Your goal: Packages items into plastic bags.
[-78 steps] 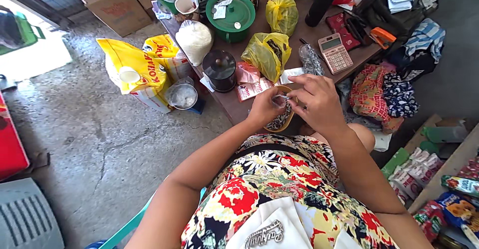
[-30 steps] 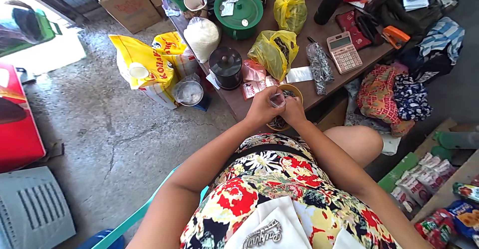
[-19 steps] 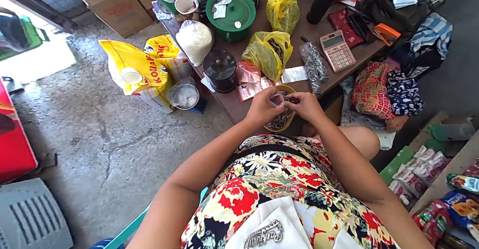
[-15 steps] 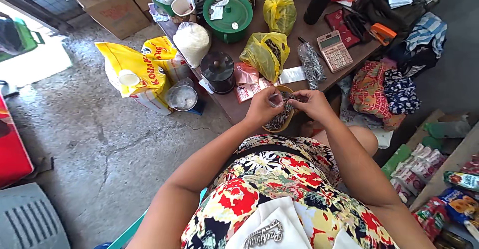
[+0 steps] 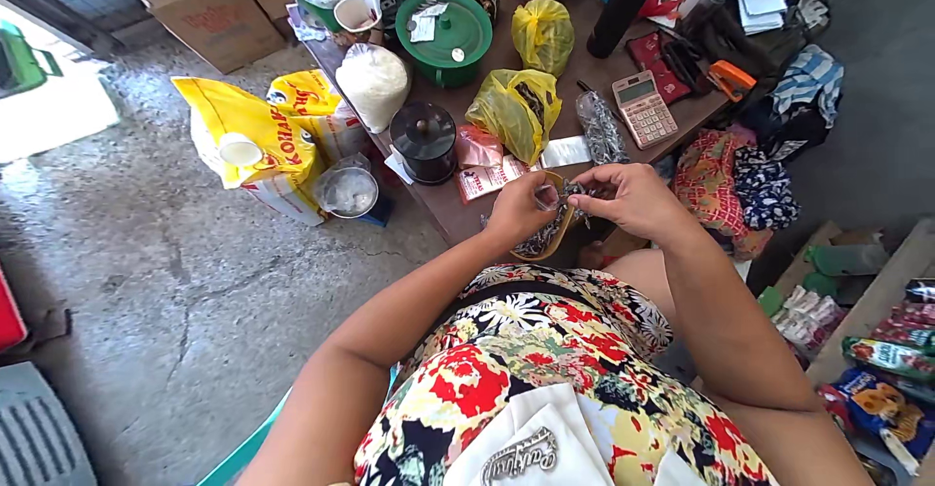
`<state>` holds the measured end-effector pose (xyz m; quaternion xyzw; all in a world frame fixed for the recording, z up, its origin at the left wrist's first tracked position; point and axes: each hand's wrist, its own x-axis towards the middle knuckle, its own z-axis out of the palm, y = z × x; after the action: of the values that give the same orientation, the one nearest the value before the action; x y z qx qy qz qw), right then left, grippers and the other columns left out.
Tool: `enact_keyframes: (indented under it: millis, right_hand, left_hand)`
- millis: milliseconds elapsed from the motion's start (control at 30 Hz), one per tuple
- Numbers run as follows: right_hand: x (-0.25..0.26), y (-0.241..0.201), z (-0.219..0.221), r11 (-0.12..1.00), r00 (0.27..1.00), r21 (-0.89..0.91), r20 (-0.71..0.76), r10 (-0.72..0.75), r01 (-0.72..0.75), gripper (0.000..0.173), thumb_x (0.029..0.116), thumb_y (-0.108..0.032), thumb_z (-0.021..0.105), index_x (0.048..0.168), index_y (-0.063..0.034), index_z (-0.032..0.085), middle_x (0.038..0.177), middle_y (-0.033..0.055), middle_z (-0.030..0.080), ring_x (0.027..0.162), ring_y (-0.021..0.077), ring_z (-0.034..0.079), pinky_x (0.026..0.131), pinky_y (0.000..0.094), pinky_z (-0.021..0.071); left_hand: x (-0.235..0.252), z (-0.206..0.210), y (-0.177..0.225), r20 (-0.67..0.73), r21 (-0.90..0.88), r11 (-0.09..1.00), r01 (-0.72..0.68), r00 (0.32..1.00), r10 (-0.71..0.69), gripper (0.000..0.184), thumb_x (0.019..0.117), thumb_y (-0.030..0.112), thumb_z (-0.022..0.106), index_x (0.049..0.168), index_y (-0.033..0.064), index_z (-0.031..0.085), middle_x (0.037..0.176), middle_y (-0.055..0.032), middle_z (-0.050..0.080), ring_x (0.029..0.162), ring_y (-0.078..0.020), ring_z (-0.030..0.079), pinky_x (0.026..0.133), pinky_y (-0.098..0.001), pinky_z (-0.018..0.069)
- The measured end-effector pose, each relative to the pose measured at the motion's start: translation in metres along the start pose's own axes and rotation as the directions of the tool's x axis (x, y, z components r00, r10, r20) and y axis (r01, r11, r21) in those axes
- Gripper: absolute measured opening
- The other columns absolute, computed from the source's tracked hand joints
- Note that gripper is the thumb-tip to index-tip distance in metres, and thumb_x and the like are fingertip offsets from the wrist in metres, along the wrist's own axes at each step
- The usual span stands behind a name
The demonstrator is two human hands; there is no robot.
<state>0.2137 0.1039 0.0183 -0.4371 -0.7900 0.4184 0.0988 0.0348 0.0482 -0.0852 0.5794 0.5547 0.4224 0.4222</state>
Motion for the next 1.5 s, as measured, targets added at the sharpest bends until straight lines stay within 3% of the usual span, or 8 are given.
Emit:
enact_keyframes:
  millis: [267,467,667,967,1200,1300,1400,1500]
  right_hand:
    - [0.006,-0.014,0.02,0.895,0.988,-0.418,0.05,-0.149,0.156,0.012,0.091,-0.008,0.076,0.102,-0.0054,0.077,0.099,0.0132,0.072,0.086,0.0292,0.07,0.076,0.0506,0.059]
    - [0.008,-0.032,0.028,0.733,0.985,-0.659,0.143,-0.097,0.168,0.022,0.0882,-0.001,0.077,0.11,-0.0024,0.075,0.108,0.0177,0.068,0.101,0.037,0.068,0.082,0.053,0.0584]
    - [0.012,-0.036,0.028,0.783,0.974,-0.582,0.177,-0.14,0.219,0.032,0.0868,0.002,0.078,0.117,0.0003,0.07,0.113,0.0198,0.066,0.098,0.0375,0.069,0.083,0.0518,0.0592]
    - [0.013,-0.028,0.028,0.852,0.939,-0.397,0.113,-0.324,0.342,0.019,0.0918,0.0,0.073,0.111,0.0008,0.071,0.103,0.0164,0.067,0.085,0.0274,0.071,0.079,0.0413,0.0613]
    - [0.008,-0.014,0.014,0.863,0.903,-0.33,-0.066,-0.425,0.382,0.016,0.0992,-0.003,0.062,0.111,-0.0031,0.074,0.1,0.0119,0.07,0.082,0.0187,0.069,0.076,0.0312,0.0596]
    - [0.018,0.005,0.025,0.894,0.944,-0.336,-0.041,-0.327,0.295,0.018,0.0989,0.001,0.06,0.111,-0.0015,0.073,0.104,0.015,0.071,0.088,0.0253,0.071,0.081,0.0392,0.06]
    - [0.045,0.043,0.057,0.938,0.978,-0.321,0.192,-0.074,0.134,0.021,0.0956,0.003,0.062,0.115,0.0038,0.071,0.114,0.0237,0.069,0.107,0.0381,0.068,0.097,0.0547,0.0538]
    - [0.057,0.085,0.1,0.914,0.928,-0.364,0.371,-0.037,0.182,0.055,0.0779,-0.003,0.086,0.129,0.0022,0.066,0.129,0.0264,0.062,0.122,0.0439,0.059,0.103,0.06,0.0492]
  left_hand:
    - [-0.001,-0.001,0.002,0.029,0.052,0.998,0.027,0.999,-0.028,0.026,0.0819,0.008,0.081,0.102,-0.0031,0.068,0.097,-0.0163,0.07,0.09,-0.0274,0.069,0.083,-0.0498,0.056]
    - [0.0,0.003,-0.003,0.014,0.077,0.997,-0.025,1.0,0.024,0.029,0.0804,0.009,0.082,0.103,-0.0024,0.069,0.101,-0.0173,0.07,0.097,-0.0298,0.069,0.087,-0.053,0.055]
    - [-0.003,0.003,-0.006,-0.03,0.049,0.996,-0.075,0.997,0.076,0.033,0.0795,0.007,0.082,0.109,-0.0033,0.069,0.1,-0.0168,0.072,0.095,-0.0288,0.07,0.086,-0.0523,0.0552]
    - [-0.005,0.001,-0.008,-0.052,0.009,0.996,-0.094,0.994,0.094,0.04,0.0792,0.006,0.081,0.117,-0.0016,0.069,0.107,-0.0155,0.073,0.1,-0.0253,0.071,0.091,-0.0494,0.0557]
    - [-0.014,-0.017,-0.014,-0.137,-0.252,0.959,-0.134,0.985,0.102,0.018,0.0813,-0.004,0.074,0.096,-0.0038,0.064,0.084,-0.006,0.067,0.076,-0.0052,0.064,0.073,-0.0215,0.055]
    - [-0.016,-0.019,-0.015,-0.14,-0.278,0.95,-0.142,0.984,0.106,0.018,0.0809,-0.005,0.075,0.095,-0.0027,0.064,0.083,-0.0044,0.067,0.075,-0.0042,0.064,0.073,-0.0204,0.0548]
    - [-0.017,-0.02,-0.016,-0.118,-0.272,0.952,-0.139,0.987,0.11,0.018,0.0814,-0.005,0.074,0.096,-0.0018,0.064,0.084,-0.0041,0.067,0.078,-0.0049,0.064,0.074,-0.022,0.0553]
    - [-0.019,-0.026,-0.016,-0.143,-0.268,0.954,-0.132,0.985,0.096,0.019,0.0809,-0.005,0.075,0.096,-0.0009,0.064,0.086,-0.0031,0.067,0.079,-0.0041,0.064,0.075,-0.0212,0.0561]
